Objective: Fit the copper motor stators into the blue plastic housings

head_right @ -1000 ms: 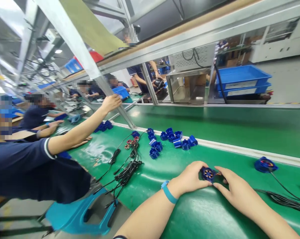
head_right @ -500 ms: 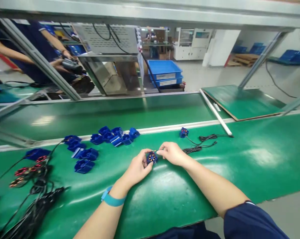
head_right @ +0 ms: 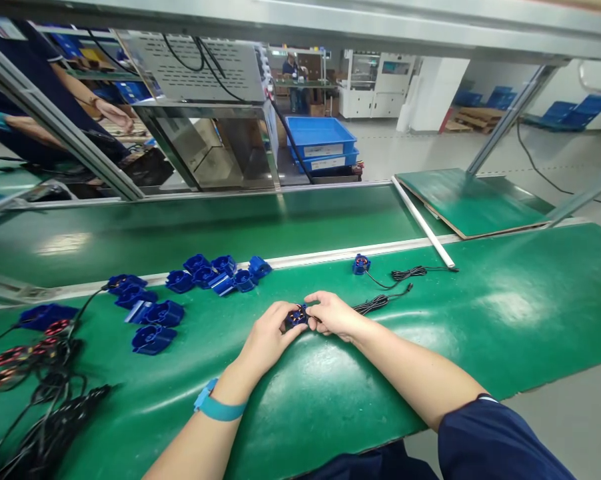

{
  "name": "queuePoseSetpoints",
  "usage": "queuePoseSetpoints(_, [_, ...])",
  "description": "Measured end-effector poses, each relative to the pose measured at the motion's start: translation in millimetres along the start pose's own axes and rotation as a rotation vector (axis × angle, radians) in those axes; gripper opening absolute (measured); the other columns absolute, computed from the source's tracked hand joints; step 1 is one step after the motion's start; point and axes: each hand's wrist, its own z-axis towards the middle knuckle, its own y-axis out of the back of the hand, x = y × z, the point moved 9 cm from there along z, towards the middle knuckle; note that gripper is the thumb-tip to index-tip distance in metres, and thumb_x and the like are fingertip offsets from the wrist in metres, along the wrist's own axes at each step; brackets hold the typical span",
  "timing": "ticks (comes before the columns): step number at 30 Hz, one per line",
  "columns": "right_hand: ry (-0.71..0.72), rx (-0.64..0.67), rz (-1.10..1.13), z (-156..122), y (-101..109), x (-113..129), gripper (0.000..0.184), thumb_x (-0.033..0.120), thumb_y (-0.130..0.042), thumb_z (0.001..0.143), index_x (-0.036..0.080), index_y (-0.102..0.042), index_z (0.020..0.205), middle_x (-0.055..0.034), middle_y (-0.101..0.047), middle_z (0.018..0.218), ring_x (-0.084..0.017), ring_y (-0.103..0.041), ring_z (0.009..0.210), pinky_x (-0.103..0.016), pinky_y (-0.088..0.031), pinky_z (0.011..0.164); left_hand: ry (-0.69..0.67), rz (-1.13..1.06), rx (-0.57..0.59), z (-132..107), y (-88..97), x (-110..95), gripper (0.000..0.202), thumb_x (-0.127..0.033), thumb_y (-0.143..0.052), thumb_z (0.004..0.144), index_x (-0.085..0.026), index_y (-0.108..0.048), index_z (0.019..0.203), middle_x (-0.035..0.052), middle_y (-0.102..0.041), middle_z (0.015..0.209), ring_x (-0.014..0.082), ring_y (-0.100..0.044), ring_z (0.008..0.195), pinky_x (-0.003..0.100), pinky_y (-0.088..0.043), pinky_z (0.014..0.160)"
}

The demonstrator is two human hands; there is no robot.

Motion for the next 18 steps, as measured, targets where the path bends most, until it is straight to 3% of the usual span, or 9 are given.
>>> queuePoseSetpoints(8, [-0.005,0.049,0.033,-0.2,-3.8,-2.2,0.041,0.031,-0.061,0.083,0.017,-0.046,0.119,0.0116,-0.047,0.051,-0.003,-0.023,0.035,-0.016,-0.009,0.038,-0.081,0.113,-0.057,-0.9,-3.2,-2.4,0.035,-0.04,-0.064,0.091,-0.021,-0.061,0.12,0.0095,-0.067,0.112,0.0222,-0.068,0.09,0.034,-0.058,0.077])
queuePoseSetpoints(13, [0.021,0.059,-0.032,0.7,2.1,2.4,0.06,0.03,-0.066,0.081,0.014,-0.041,0.133,0.0087,-0.055,0.055,-0.005,-0.031,0.038,-0.017,-0.018,0.04,-0.104,0.086,-0.096,-1.1,-0.7,-1.7,0.036,-0.039,-0.068,0.089,-0.018,-0.063,0.118,0.0096,-0.067,0.107,0.0223,-0.067,0.093,0.036,-0.058,0.082])
queuePoseSetpoints(15, [0.055,-0.003,-0.163,3.1,11.1,4.7,0.047,0.03,-0.066,0.082,0.011,-0.051,0.122,0.0035,-0.061,0.058,-0.007,-0.038,0.041,-0.019,-0.025,0.041,-0.109,0.086,-0.111,-1.2,0.3,-1.4,0.037,-0.038,-0.07,0.088,-0.018,-0.061,0.117,0.0096,-0.067,0.105,0.0225,-0.067,0.093,0.037,-0.058,0.084])
queuePoseSetpoints(18, [0.107,-0.094,-0.41,6.3,23.2,8.3,0.021,0.034,-0.063,0.085,0.013,-0.061,0.085,-0.0016,-0.064,0.059,-0.007,-0.043,0.044,-0.021,-0.029,0.042,-0.109,0.107,-0.126,-1.5,1.0,-1.4,0.04,-0.038,-0.072,0.086,-0.017,-0.059,0.118,0.0099,-0.068,0.103,0.0234,-0.067,0.092,0.038,-0.058,0.082])
